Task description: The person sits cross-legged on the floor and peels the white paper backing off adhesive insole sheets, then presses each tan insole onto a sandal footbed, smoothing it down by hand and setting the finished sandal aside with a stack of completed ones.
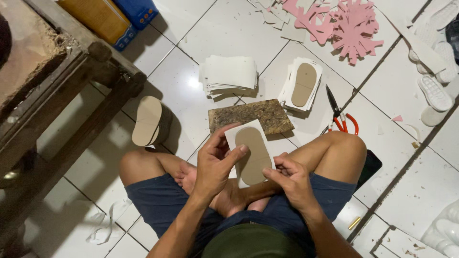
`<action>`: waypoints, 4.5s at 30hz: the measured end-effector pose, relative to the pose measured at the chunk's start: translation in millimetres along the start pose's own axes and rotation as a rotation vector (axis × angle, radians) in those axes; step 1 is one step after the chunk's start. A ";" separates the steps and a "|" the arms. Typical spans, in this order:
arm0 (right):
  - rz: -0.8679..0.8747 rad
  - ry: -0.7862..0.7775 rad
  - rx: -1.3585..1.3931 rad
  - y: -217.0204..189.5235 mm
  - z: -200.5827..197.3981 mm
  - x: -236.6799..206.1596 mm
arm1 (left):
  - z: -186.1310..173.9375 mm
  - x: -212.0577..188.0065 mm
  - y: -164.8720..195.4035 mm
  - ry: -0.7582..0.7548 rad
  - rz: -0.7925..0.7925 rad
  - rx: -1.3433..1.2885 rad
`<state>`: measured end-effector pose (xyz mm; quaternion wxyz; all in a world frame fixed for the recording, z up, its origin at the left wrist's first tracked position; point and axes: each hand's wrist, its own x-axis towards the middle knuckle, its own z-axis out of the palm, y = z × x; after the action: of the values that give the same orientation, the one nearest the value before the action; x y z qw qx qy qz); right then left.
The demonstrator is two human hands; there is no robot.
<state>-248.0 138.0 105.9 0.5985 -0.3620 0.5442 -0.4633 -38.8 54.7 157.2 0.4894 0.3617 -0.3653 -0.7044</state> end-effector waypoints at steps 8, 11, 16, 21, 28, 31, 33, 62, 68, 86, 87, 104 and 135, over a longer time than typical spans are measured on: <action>0.017 -0.048 -0.039 -2.9 -4.3 -16.3 | -5.5 0.0 15.4 -0.069 -0.055 0.110; 0.009 -0.061 -0.084 -5.2 -5.0 -18.1 | -5.3 -0.4 14.2 -0.023 -0.114 0.106; 0.015 -0.104 -0.028 -5.7 -3.8 -20.5 | -6.2 -5.3 14.0 -0.007 -0.092 0.345; 0.066 -0.097 0.032 -1.5 -6.7 -28.5 | -4.9 -9.6 16.9 -0.103 0.048 0.304; 0.122 -0.106 0.041 5.6 -12.8 -35.6 | -4.4 -12.6 17.7 -0.100 -0.028 0.354; 0.098 -0.132 -0.005 5.0 -11.5 -35.7 | -4.2 -12.0 15.3 -0.101 -0.061 0.237; 0.125 -0.136 0.039 3.3 -9.4 -35.3 | -3.8 -11.3 13.5 -0.079 -0.091 0.217; -0.002 0.000 0.238 -18.3 1.8 -19.9 | 4.9 -35.1 10.3 -0.111 -0.315 -0.044; -0.069 0.164 0.423 -21.9 11.1 -13.2 | 2.0 -41.4 -8.0 -0.204 -0.348 -0.200; 0.023 -0.105 0.478 -1.5 29.4 -20.1 | 22.9 -29.6 17.0 0.179 -0.149 -0.511; 0.018 -0.080 0.471 0.6 30.1 -19.4 | 25.3 -30.5 16.1 0.191 -0.153 -0.526; -0.176 0.061 0.382 20.2 34.6 -26.0 | 32.6 -53.8 -8.5 0.281 0.014 -0.153; -0.204 0.011 0.467 0.8 -0.6 -23.2 | 7.4 -48.3 -4.5 -0.133 -0.272 -0.016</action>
<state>-247.9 160.3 112.4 0.6132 -0.2646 0.3865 -0.6361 -34.6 103.1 164.1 0.3671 0.3566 -0.3390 -0.7894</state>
